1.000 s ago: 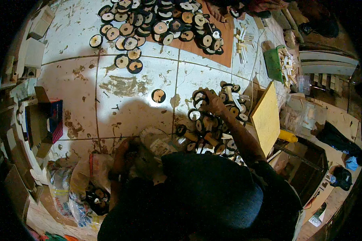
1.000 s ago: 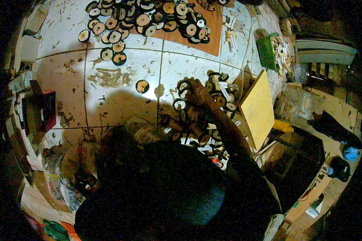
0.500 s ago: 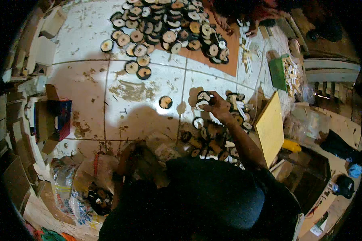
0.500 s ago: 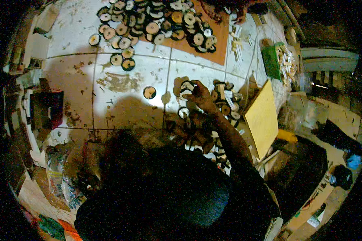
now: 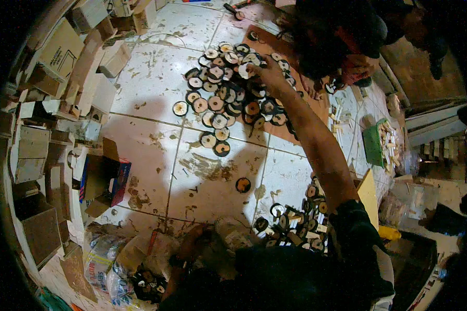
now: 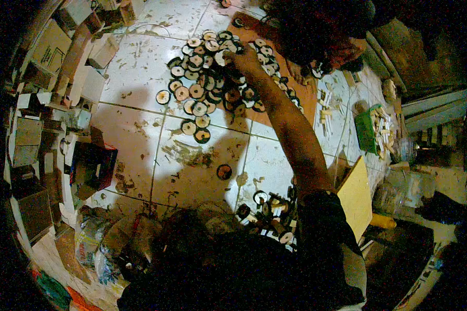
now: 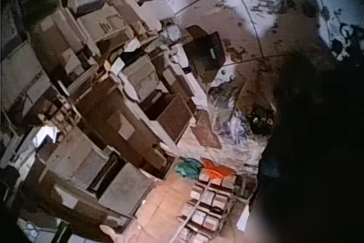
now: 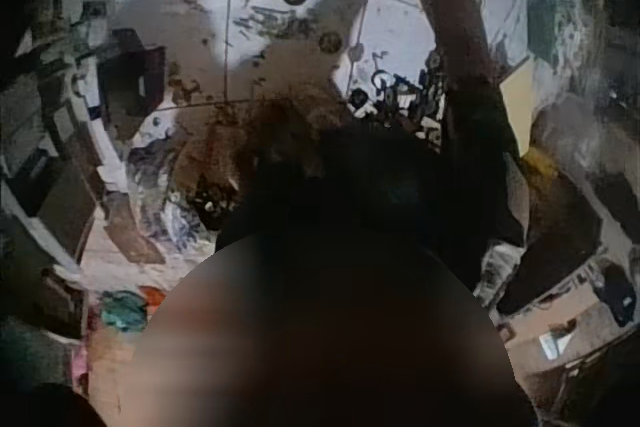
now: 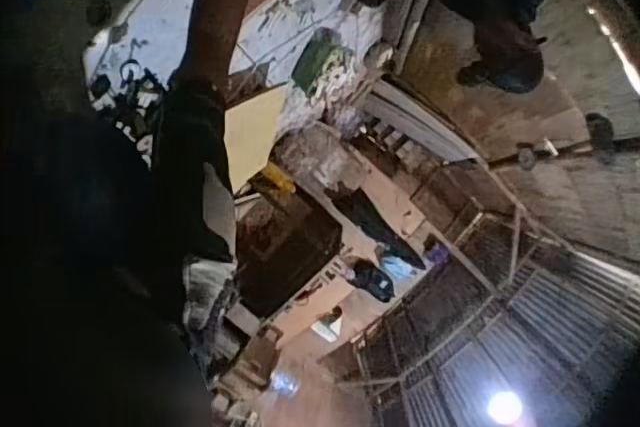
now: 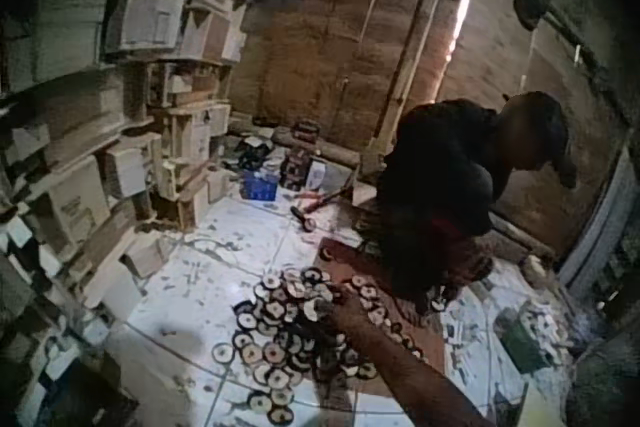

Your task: The person sits on the floor and repeatedly picks up small wooden discs and short dowels, inserts the dowels into the discs, and places the assembled units into a growing pile. The person handles items one at a time and continues the same insertion and placement cycle.

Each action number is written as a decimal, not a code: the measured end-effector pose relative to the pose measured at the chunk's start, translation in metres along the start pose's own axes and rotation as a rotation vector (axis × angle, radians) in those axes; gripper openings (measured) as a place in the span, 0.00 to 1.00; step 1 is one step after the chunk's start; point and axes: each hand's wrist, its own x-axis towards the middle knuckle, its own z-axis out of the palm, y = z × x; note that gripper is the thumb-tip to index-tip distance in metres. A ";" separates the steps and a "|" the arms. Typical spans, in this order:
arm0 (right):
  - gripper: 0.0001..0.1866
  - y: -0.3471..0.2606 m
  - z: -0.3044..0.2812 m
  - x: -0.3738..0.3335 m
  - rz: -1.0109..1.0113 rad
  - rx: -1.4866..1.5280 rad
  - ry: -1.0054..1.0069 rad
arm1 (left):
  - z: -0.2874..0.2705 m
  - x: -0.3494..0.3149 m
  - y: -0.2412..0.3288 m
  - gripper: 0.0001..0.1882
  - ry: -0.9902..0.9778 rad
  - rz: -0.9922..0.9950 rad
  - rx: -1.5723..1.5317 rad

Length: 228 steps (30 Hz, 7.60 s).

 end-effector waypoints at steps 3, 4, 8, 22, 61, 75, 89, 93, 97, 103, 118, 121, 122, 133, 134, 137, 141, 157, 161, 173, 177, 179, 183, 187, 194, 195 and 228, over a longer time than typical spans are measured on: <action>0.29 0.012 0.025 0.027 0.005 -0.193 0.017 | -0.003 0.000 -0.002 0.28 -0.002 -0.014 -0.012; 0.29 0.018 0.031 0.031 0.031 -0.264 0.032 | -0.005 0.001 -0.002 0.28 0.000 -0.017 -0.014; 0.23 0.034 0.034 0.037 0.003 -0.057 0.071 | -0.007 0.002 -0.006 0.27 0.000 -0.023 -0.030; 0.17 -0.012 0.014 0.023 -0.466 -0.846 0.142 | -0.004 0.002 -0.003 0.23 -0.019 -0.008 -0.110; 0.19 0.122 0.040 -0.280 -0.124 -0.615 -0.431 | -0.004 0.005 -0.002 0.28 -0.009 0.068 -0.002; 0.19 0.090 0.088 -0.348 -0.668 -0.492 -0.360 | 0.015 0.003 0.016 0.21 0.035 0.098 -0.088; 0.20 0.033 0.131 -0.361 -0.370 -0.518 -0.856 | -0.007 0.010 -0.005 0.17 0.318 0.286 0.526; 0.18 0.063 0.132 -0.359 -0.551 -0.513 -0.884 | -0.006 0.008 -0.004 0.16 0.265 0.425 0.751; 0.17 0.077 0.125 -0.362 -0.525 -0.573 -0.867 | -0.006 0.011 -0.016 0.15 0.306 0.313 0.430; 0.15 0.077 0.122 -0.362 -0.386 -0.588 -0.769 | -0.004 0.016 -0.016 0.16 0.287 0.263 0.340; 0.10 0.087 0.125 -0.381 -0.576 -0.593 -0.543 | -0.018 0.024 -0.023 0.13 0.297 0.385 0.772; 0.12 0.096 0.128 -0.384 -0.628 -0.586 -0.508 | -0.013 0.018 -0.022 0.13 0.335 0.468 1.016; 0.12 0.099 0.128 -0.383 -0.642 -0.583 -0.528 | -0.011 0.015 -0.021 0.13 0.364 0.349 0.758; 0.17 0.058 0.126 -0.361 -0.609 -0.698 -0.931 | -0.007 0.010 -0.012 0.17 0.481 0.224 0.192; 0.17 0.055 0.129 -0.357 -0.546 -0.594 -0.917 | -0.009 0.012 -0.010 0.18 0.492 0.234 0.280; 0.18 0.056 0.135 -0.347 -0.264 -0.390 -0.884 | -0.008 0.010 0.001 0.19 0.421 0.251 0.120; 0.21 0.069 0.134 -0.322 -0.155 -0.290 -0.724 | -0.002 0.006 0.023 0.21 0.445 0.365 0.279; 0.22 0.081 0.075 -0.144 -0.448 -0.513 0.359 | -0.014 0.008 0.021 0.24 0.027 0.164 -0.516; 0.15 0.087 0.117 -0.209 -0.345 -0.465 -0.110 | -0.014 0.011 0.009 0.23 0.023 0.198 -0.588; 0.13 0.091 0.204 -0.227 -0.552 -0.652 -0.346 | 0.004 -0.008 0.035 0.32 0.329 0.515 0.006; 0.11 0.079 0.173 -0.257 -0.245 -0.135 -0.448 | 0.000 -0.005 0.040 0.33 0.413 0.578 0.345; 0.11 0.076 0.162 -0.277 -0.282 -0.135 -0.468 | -0.005 -0.002 0.040 0.29 0.401 0.486 0.314; 0.12 0.078 0.153 -0.304 -0.130 0.061 -0.368 | -0.010 0.008 0.030 0.23 0.124 0.465 -0.290; 0.14 0.080 0.148 -0.314 0.084 -0.033 -0.453 | -0.018 0.024 0.016 0.22 0.014 0.437 -0.756; 0.16 0.070 0.139 -0.311 0.255 -0.113 -0.817 | -0.010 0.024 0.032 0.24 0.142 0.464 0.064; 0.16 0.068 0.137 -0.303 0.248 -0.121 -0.746 | -0.008 0.019 0.037 0.25 0.197 0.418 0.315; 0.13 0.046 0.159 -0.330 -0.408 -0.165 -0.330 | -0.001 0.021 0.044 0.21 -0.031 0.387 -0.662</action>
